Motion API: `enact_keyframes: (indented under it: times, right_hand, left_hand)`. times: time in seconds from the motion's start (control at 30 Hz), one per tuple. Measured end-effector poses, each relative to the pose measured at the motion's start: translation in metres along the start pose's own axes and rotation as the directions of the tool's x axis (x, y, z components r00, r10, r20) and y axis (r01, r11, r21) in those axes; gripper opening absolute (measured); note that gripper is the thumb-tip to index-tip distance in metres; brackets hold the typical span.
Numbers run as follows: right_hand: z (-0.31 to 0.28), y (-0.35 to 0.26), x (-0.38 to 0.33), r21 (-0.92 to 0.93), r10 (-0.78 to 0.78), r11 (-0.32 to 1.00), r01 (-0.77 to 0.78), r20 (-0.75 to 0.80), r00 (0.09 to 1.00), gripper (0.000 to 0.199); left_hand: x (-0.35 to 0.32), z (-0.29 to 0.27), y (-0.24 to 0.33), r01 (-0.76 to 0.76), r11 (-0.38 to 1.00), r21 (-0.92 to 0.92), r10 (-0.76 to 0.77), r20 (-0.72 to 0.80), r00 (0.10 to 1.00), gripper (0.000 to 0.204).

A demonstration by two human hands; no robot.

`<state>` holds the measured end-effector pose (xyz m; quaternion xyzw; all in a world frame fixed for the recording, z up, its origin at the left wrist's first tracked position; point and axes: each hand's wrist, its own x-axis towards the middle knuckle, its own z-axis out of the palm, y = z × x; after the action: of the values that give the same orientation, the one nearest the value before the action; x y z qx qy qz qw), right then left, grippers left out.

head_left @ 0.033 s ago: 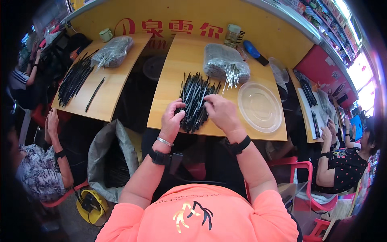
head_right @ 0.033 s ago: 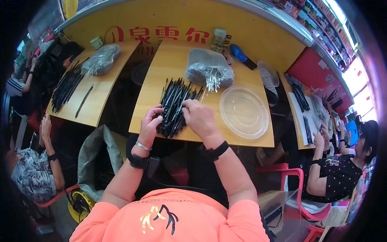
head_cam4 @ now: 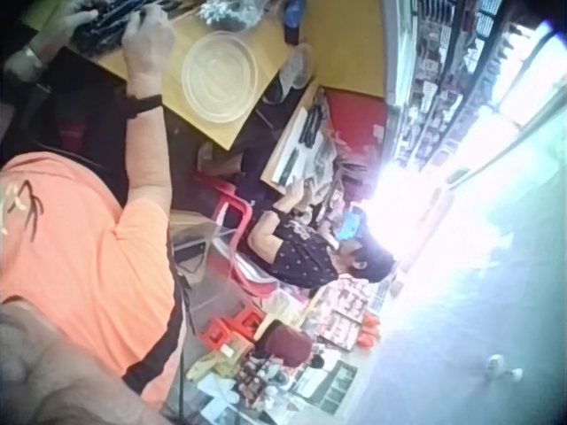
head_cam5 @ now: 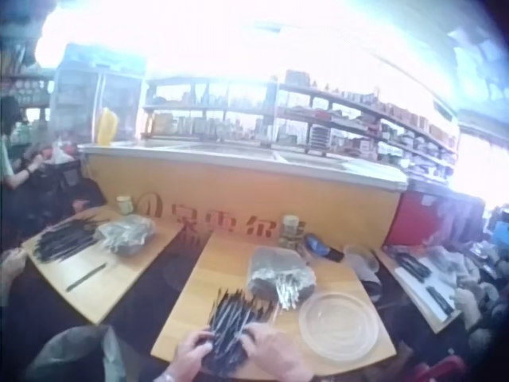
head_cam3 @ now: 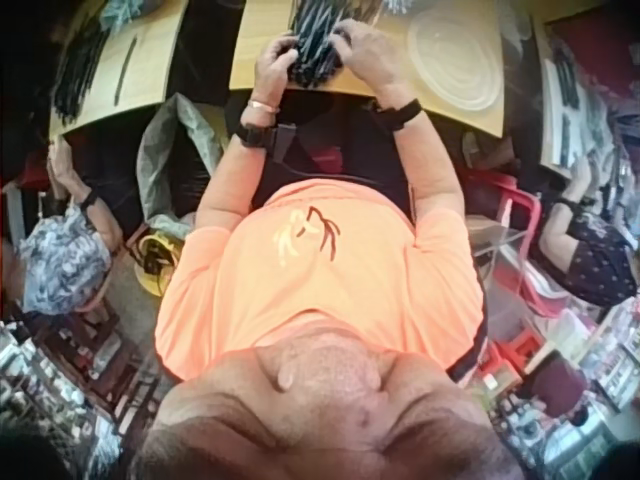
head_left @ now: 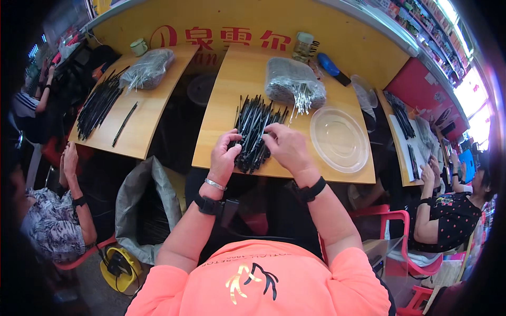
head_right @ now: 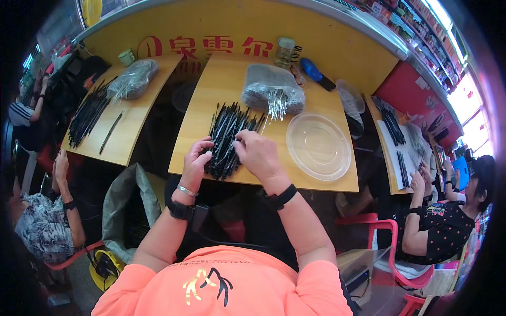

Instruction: Sorting and bundling black plastic sticks into groups using rubber bands at a workshop table.

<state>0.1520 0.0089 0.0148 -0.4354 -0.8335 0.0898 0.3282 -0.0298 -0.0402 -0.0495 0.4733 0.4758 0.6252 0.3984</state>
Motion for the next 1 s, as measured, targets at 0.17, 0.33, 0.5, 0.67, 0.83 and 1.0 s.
enact_keyframes:
  times: [0.17,0.33,0.5,0.67,0.83,1.0]
  right_hand:
    - [0.016,-0.014,0.004,-0.019,0.217,0.976,-0.217,0.153,0.964,0.037]
    - [0.021,-0.007,0.002,0.073,0.313,0.943,-0.324,0.132,0.941,0.037]
    - [0.023,0.014,0.000,0.406,0.405,0.780,-0.476,0.253,0.879,0.036]
    - [0.006,0.013,-0.004,0.737,0.393,0.332,-0.589,0.459,0.797,0.037]
    - [-0.004,0.008,-0.013,0.746,0.376,0.296,-0.597,0.483,0.791,0.036]
    - [-0.014,-0.002,-0.030,0.806,0.338,0.462,-0.371,0.226,0.914,0.035]
  left_hand:
    - [0.004,-0.002,0.000,0.047,0.999,0.003,-0.047,0.064,0.997,0.025]
    - [0.000,0.002,0.012,0.117,0.993,-0.027,-0.114,0.074,0.991,0.026]
    - [0.000,0.005,0.011,0.126,0.992,-0.007,-0.125,0.066,0.990,0.025]
    - [0.002,0.001,0.008,0.113,0.994,0.003,-0.113,0.064,0.992,0.025]
    - [0.003,0.001,0.011,0.119,0.990,-0.069,-0.114,0.068,0.991,0.029]
    - [-0.010,0.002,0.037,-0.035,0.999,0.006,0.035,-0.144,0.989,0.030]
